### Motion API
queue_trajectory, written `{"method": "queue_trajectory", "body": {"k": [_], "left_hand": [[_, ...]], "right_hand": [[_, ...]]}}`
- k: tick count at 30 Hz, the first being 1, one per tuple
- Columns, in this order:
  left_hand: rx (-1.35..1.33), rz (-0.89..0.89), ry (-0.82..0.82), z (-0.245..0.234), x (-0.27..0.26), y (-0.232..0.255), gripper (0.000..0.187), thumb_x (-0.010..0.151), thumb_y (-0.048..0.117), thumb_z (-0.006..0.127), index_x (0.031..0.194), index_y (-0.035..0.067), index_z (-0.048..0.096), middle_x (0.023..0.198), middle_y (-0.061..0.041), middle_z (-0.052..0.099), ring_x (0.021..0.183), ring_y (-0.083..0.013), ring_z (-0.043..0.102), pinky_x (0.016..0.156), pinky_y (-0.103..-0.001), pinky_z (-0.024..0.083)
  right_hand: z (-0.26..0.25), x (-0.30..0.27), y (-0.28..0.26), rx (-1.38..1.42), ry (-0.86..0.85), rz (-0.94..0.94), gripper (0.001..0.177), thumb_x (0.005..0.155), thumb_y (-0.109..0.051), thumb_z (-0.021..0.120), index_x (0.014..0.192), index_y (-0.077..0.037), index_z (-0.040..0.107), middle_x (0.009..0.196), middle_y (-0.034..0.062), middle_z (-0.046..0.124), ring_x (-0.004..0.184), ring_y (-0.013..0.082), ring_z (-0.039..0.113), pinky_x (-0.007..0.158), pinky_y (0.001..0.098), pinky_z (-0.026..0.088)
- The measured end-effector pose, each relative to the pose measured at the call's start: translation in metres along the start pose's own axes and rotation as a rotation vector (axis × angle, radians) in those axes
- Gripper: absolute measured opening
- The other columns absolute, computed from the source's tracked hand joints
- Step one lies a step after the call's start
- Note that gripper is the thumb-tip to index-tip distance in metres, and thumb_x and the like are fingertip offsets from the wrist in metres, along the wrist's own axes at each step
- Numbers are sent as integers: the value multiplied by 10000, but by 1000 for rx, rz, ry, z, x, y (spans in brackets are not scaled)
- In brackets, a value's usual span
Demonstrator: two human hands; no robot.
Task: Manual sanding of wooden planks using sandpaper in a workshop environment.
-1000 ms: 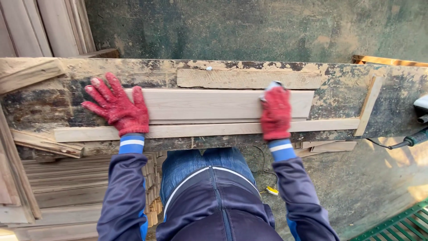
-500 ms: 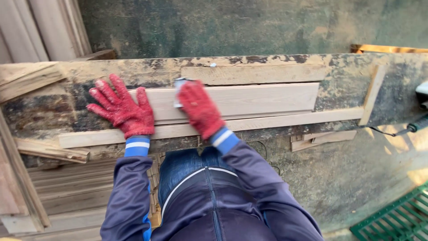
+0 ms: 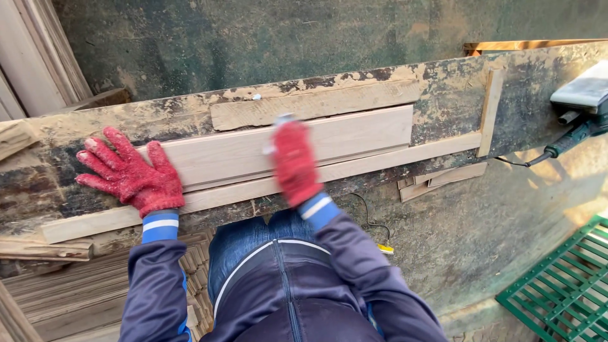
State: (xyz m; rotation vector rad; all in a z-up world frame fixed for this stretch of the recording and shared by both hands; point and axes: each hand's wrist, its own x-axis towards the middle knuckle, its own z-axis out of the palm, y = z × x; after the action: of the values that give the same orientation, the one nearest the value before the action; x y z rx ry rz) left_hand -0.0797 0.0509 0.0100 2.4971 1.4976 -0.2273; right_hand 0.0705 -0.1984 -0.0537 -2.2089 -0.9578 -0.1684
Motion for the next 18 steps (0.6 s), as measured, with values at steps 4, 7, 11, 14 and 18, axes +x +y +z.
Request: {"method": "queue_trajectory", "body": {"k": [4, 7, 11, 14, 18], "left_hand": [[-27, -8, 10, -2, 3, 1, 733, 1160, 372, 535, 1686, -16, 203, 1675, -362, 67, 1511, -576, -7, 1143, -795, -63], [-20, -8, 8, 2, 3, 1, 737, 1172, 363, 566, 1691, 0, 189, 1681, -351, 54, 1520, -571, -14, 1151, -795, -65], [20, -65, 1, 8, -2, -4, 795, 1200, 529, 527, 1744, 102, 136, 1729, -217, -29, 1563, -472, -94, 1204, -727, -122], [-66, -45, 154, 34, 6, -27, 1035, 966, 542, 783, 1668, 50, 203, 1681, -340, 143, 1553, -533, 77, 1249, -677, 12], [-132, -30, 212, 12, -43, -66, 918, 773, 572, 831, 1492, 43, 619, 1627, -325, 347, 1516, -557, 199, 1164, -789, 85]], "right_hand": [[-20, 26, -11, 75, -222, -195, 440, 909, -51, 743, 1329, -91, 619, 1505, 132, 535, 1443, 358, 484, 1271, 543, 365], [-69, 19, 79, 217, -53, 12, 421, 994, -4, 699, 1363, -154, 563, 1539, 99, 498, 1448, 301, 506, 1272, 434, 427], [-125, 1, 173, -365, 73, 170, 237, 1050, -51, 646, 1249, 64, 705, 1315, 237, 694, 1239, 397, 653, 1148, 470, 456], [-103, -18, 185, -420, 14, 76, 351, 1020, -168, 748, 1331, -6, 728, 1390, 230, 663, 1336, 389, 569, 1215, 483, 351], [-84, 8, 96, -178, -134, -119, 304, 996, -114, 719, 1273, 10, 737, 1357, 266, 670, 1313, 476, 569, 1218, 557, 361]]}}
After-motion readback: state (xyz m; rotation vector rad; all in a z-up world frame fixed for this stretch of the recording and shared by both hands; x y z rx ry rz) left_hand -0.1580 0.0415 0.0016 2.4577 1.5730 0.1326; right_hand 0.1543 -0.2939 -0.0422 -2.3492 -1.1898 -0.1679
